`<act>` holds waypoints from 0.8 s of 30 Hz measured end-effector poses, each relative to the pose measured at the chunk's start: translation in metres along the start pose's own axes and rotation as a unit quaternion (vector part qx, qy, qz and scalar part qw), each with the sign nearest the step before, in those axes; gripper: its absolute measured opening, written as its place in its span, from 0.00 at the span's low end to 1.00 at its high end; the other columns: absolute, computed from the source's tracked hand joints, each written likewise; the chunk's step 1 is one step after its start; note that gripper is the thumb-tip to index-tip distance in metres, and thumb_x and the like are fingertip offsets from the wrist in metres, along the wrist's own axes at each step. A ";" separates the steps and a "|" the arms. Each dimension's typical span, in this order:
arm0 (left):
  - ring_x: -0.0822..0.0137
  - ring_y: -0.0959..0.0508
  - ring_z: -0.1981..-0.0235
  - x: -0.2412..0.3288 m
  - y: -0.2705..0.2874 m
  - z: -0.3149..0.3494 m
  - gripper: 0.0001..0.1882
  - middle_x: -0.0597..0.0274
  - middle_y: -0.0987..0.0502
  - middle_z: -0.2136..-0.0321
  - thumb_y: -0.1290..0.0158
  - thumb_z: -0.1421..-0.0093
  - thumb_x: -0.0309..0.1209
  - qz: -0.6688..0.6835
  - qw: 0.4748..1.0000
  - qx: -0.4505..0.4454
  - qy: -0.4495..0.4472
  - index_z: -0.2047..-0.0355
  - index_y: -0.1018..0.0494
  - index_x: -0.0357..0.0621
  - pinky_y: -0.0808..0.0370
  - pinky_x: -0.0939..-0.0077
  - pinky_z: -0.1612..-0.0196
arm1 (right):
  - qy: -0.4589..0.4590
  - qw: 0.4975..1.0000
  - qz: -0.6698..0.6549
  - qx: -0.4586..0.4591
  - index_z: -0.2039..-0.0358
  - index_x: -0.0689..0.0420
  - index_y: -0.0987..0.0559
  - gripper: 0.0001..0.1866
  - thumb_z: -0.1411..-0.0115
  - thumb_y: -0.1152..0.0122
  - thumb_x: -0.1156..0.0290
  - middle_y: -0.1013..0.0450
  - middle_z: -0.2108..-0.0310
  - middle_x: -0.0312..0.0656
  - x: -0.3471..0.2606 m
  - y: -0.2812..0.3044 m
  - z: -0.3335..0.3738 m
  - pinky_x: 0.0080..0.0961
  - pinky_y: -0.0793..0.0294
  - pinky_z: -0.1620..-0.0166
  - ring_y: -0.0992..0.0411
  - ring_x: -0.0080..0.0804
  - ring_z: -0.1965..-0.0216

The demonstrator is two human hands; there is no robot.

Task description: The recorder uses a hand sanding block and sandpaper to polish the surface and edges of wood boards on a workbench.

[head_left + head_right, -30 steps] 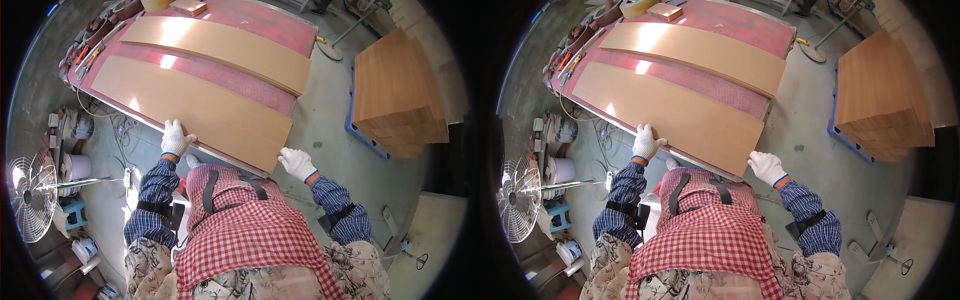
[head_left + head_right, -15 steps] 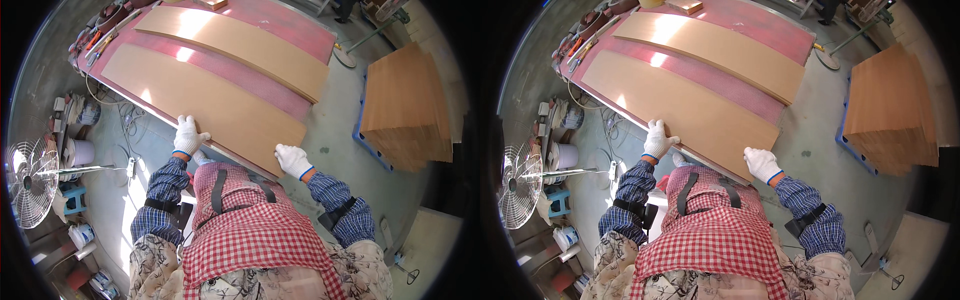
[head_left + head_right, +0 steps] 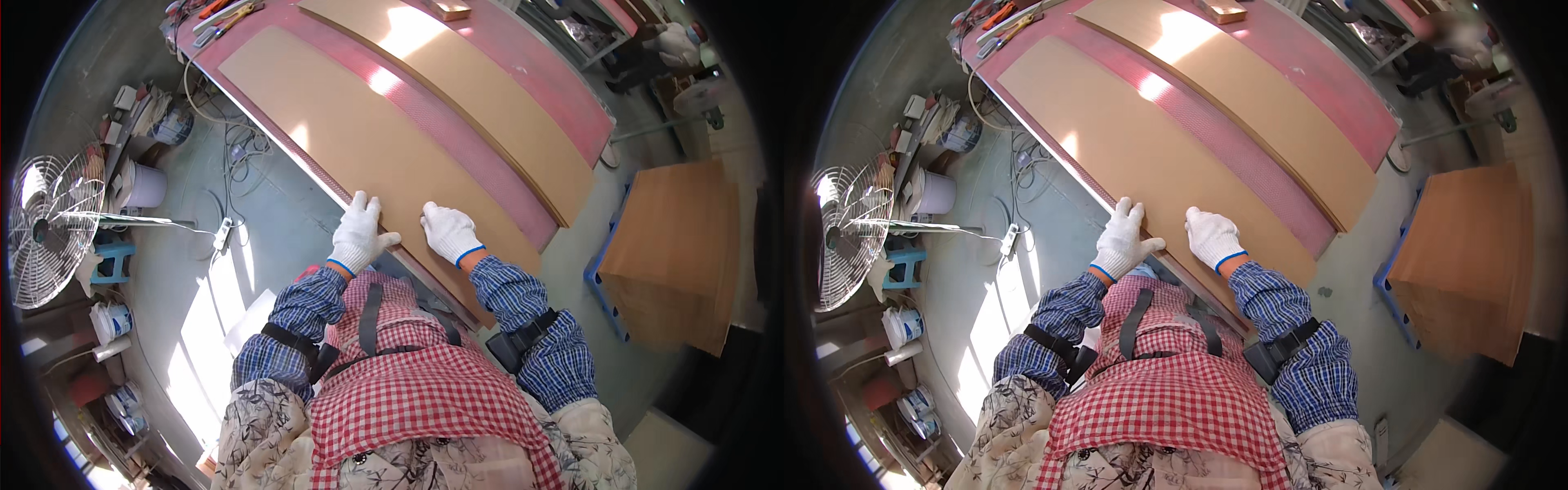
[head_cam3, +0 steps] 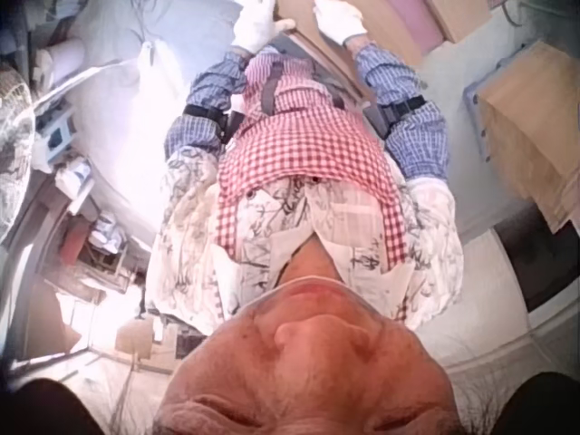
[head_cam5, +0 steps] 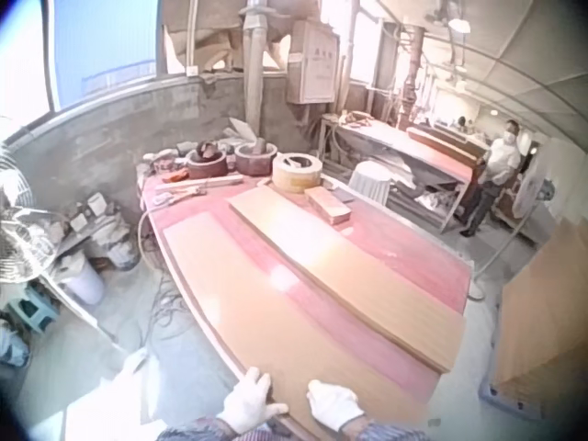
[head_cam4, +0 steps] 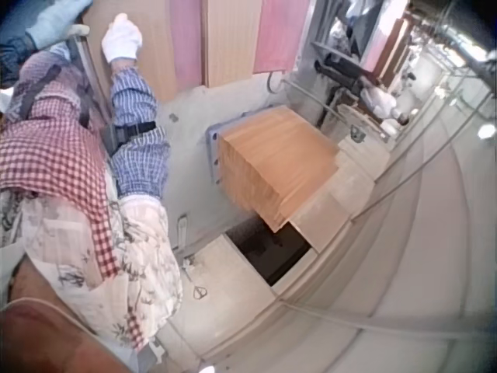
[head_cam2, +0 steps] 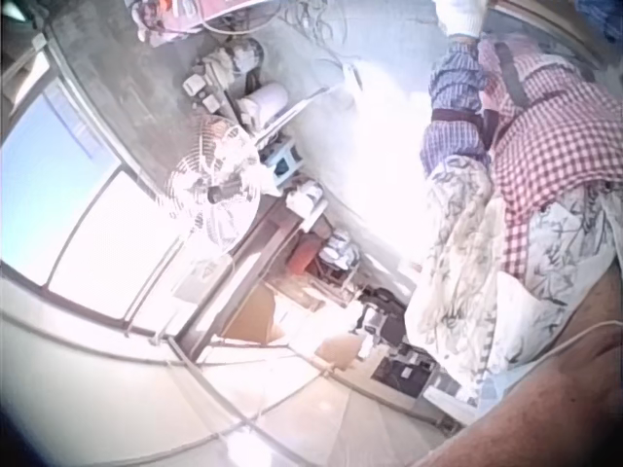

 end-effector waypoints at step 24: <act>0.54 0.20 0.62 -0.015 -0.024 0.011 0.14 0.62 0.26 0.52 0.51 0.39 0.31 0.234 0.920 -0.058 -0.308 0.53 0.26 0.49 0.20 0.62 0.62 | 0.052 0.997 0.058 0.000 0.58 0.61 0.24 0.16 0.35 0.50 0.61 0.22 0.61 0.57 -0.229 0.100 -0.325 0.49 0.25 0.54 0.23 0.54 0.56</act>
Point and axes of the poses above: each hand's wrist, its own z-axis away from the middle knuckle, its own y-axis out of the back of the hand, x = y × z, the point moved 9 cm from there along -z, towards the middle knuckle
